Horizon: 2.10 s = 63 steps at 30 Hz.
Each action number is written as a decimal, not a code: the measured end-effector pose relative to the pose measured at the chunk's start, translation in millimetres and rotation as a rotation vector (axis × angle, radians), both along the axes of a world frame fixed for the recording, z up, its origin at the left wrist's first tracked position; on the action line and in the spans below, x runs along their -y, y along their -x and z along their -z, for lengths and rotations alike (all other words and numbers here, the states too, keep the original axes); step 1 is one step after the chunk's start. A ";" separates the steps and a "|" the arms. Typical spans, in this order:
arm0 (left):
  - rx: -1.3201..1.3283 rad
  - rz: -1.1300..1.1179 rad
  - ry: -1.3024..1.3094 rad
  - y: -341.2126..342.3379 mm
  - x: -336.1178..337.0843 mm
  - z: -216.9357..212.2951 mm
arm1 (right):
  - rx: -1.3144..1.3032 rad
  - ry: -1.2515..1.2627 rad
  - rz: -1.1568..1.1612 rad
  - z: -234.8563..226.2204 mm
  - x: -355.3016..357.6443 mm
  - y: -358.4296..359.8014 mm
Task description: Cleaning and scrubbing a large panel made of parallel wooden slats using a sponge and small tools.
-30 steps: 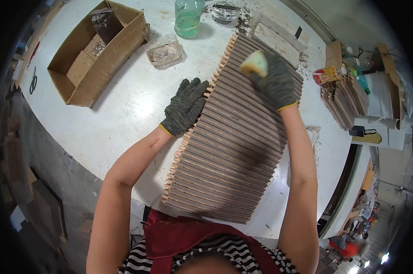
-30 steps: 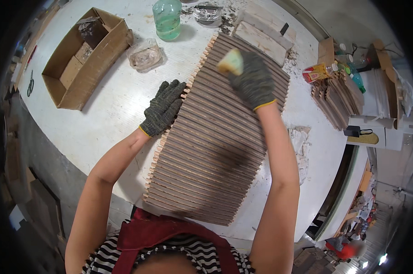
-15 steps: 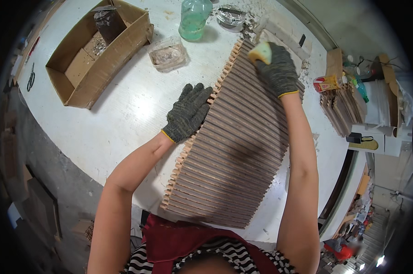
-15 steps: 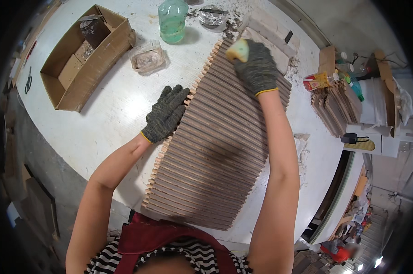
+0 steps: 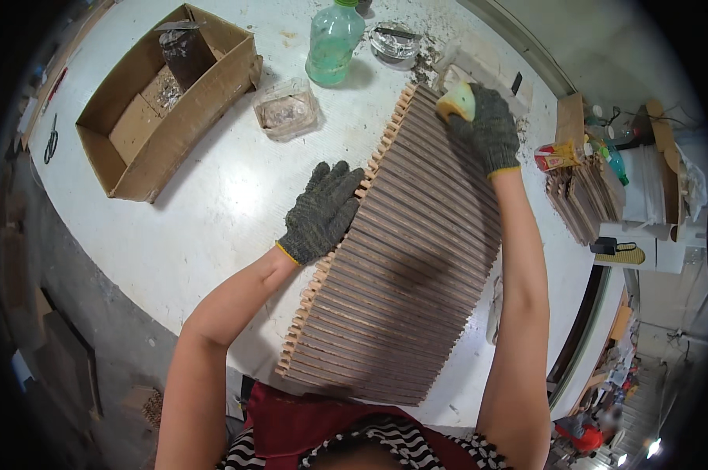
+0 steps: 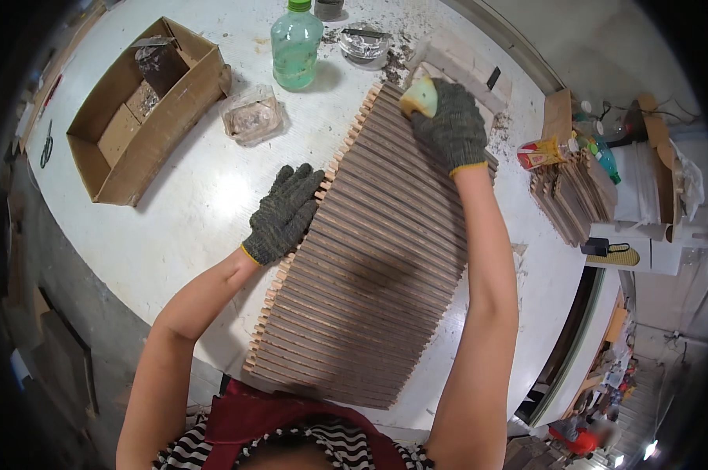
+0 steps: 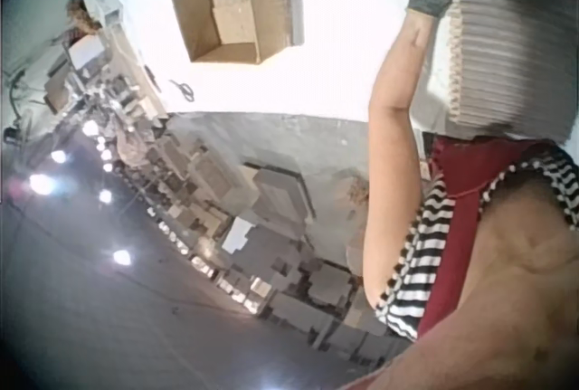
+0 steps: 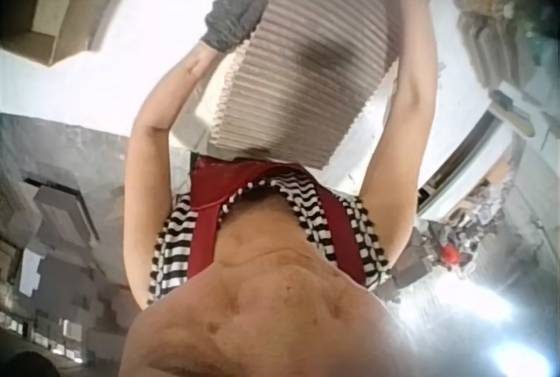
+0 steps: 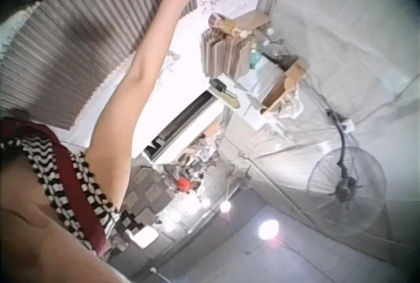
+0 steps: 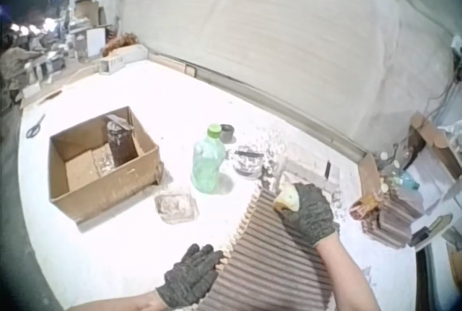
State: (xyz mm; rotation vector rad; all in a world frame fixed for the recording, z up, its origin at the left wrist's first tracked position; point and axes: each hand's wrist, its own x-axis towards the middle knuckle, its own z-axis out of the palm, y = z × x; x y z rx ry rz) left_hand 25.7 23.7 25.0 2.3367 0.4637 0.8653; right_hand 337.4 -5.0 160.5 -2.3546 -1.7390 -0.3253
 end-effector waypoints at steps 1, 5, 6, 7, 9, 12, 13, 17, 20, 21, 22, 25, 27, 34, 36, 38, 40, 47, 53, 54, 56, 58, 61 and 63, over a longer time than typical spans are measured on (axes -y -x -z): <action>0.001 -0.006 -0.002 0.1 -2.8 -0.4 | 0.001 -0.002 -0.006 2.4 2.1 7.2; -0.019 -0.006 -0.007 0.7 -0.8 -1.3 | -0.023 -0.115 -0.442 18.0 -0.2 37.0; -0.034 -0.015 -0.011 1.5 -2.2 -0.8 | -0.086 -0.060 -0.317 14.1 -10.0 36.0; -0.036 -0.013 -0.012 3.0 -2.1 0.5 | -0.148 -0.006 -0.192 10.0 -18.6 34.9; 0.005 0.004 -0.003 -0.6 -0.3 1.0 | -0.067 -0.006 -0.111 -1.8 -28.9 14.8; -0.022 -0.004 0.003 -0.6 0.1 -1.4 | 0.044 -0.068 -0.041 2.6 -27.9 -3.1; -0.022 -0.010 0.002 1.3 -1.3 -2.0 | -0.058 -0.046 -0.056 3.6 -18.7 0.0; -0.024 -0.007 -0.019 1.9 -1.8 0.7 | -0.086 -0.122 -0.290 24.8 -18.9 24.3; -0.005 -0.004 -0.008 4.0 -1.9 2.6 | -0.065 -0.036 -0.132 6.1 -36.7 23.1; -0.014 -0.004 0.018 1.5 -1.0 1.3 | -0.030 0.044 -0.016 -0.1 -43.1 13.4; -0.007 0.002 0.015 -1.1 0.6 0.7 | 0.015 -0.024 0.009 5.6 -39.6 -6.7; 0.002 -0.005 0.013 0.2 -2.7 0.1 | -0.237 -0.103 0.045 4.9 -22.7 -33.9; 0.010 0.002 0.002 0.3 0.2 -2.7 | -0.336 -0.140 0.063 8.2 -14.6 -33.1; 0.008 0.007 0.010 -1.0 -1.7 1.2 | -0.194 -0.048 0.012 18.1 -54.5 22.0; 0.019 0.000 0.019 -0.7 -1.0 0.7 | -0.196 -0.019 0.013 12.2 -52.9 18.1; 0.017 -0.001 0.020 -0.2 -2.0 -0.2 | -0.192 0.017 0.009 10.2 -45.5 7.1; 0.013 -0.009 0.024 0.9 -2.7 -2.9 | -0.163 0.041 -0.019 13.9 -27.8 -10.2; 0.036 0.005 -0.001 -7.2 0.6 -9.2 | -0.132 -0.205 -0.106 20.7 -24.6 -15.7; 0.002 0.071 -0.041 4.9 -5.6 0.7 | -0.230 -0.077 0.107 24.6 -50.9 18.5; -0.031 0.058 -0.028 3.4 -5.2 0.3 | -0.226 -0.080 0.134 25.2 -44.6 16.0; -0.075 0.040 0.014 -0.2 -4.3 -3.0 | -0.181 -0.174 0.166 27.4 -28.7 9.4; -0.060 0.050 0.004 -2.2 -3.4 -4.2 | -0.217 -0.132 0.196 22.6 -10.5 -3.5; -0.035 0.062 -0.009 -3.3 -4.2 -1.7 | -0.214 -0.134 0.220 25.0 12.6 -23.1; -0.030 0.062 -0.018 -1.7 -6.0 2.4 | -0.183 -0.109 0.241 26.3 24.3 -34.1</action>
